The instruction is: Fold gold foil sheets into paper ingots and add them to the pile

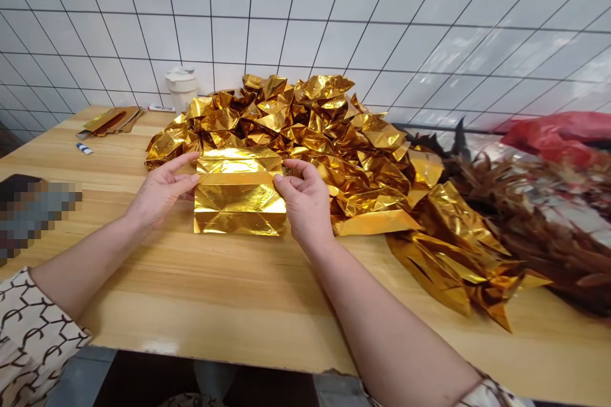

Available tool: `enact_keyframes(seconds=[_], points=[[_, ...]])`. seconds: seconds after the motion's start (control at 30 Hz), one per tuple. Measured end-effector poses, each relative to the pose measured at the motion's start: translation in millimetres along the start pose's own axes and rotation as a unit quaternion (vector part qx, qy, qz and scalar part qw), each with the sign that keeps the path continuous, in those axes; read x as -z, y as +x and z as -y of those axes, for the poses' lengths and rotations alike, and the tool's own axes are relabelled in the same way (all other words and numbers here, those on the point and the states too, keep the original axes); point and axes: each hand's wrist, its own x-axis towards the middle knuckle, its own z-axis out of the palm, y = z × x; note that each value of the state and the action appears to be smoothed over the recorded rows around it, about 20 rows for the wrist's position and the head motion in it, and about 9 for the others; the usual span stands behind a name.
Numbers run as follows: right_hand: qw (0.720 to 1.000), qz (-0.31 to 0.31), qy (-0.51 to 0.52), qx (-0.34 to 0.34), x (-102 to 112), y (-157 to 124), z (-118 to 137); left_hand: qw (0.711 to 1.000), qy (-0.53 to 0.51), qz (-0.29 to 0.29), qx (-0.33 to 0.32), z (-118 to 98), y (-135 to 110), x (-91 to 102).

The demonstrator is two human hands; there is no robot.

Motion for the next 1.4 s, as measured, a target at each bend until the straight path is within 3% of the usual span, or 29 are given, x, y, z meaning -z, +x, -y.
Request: enact_keyframes(seconds=[0.23,0.4,0.6,0.73,0.9,1.0,1.1,1.23,1.4], points=[[1.000,-0.010,-0.004,-0.009,2.0,0.9,-1.2,0.998,-0.006,0.020,-0.051,-0.6,-1.1,1.9],[1.000,0.015,-0.018,0.008,1.1,-1.4,-1.9,0.997,0.046,0.060,-0.033,-0.8,-1.6,2.4],[0.990,0.082,-0.088,0.071,1.5,-4.1,1.6,0.988,0.138,0.052,-0.043,3.0,0.5,4.7],[0.955,0.108,-0.211,0.177,4.4,-7.8,4.9,0.975,0.175,0.029,-0.131,0.2,-0.4,6.5],[0.846,0.034,-0.375,0.377,8.3,-8.0,8.1,0.922,0.242,0.013,-0.303,-4.0,-1.9,10.4],[0.790,0.064,-0.435,0.428,10.6,-3.8,4.9,0.876,0.318,0.020,-0.363,-2.2,2.2,17.9],[0.746,0.168,-0.490,0.418,11.8,-0.6,-1.2,0.810,0.443,0.095,-0.372,-0.8,6.9,26.6],[0.708,0.300,-0.543,0.339,10.0,-2.6,-5.2,0.726,0.576,0.219,-0.304,-5.2,5.2,29.0],[0.692,0.353,-0.558,0.291,7.4,-7.4,-2.0,0.701,0.593,0.298,-0.263,-10.6,-6.5,15.2]])
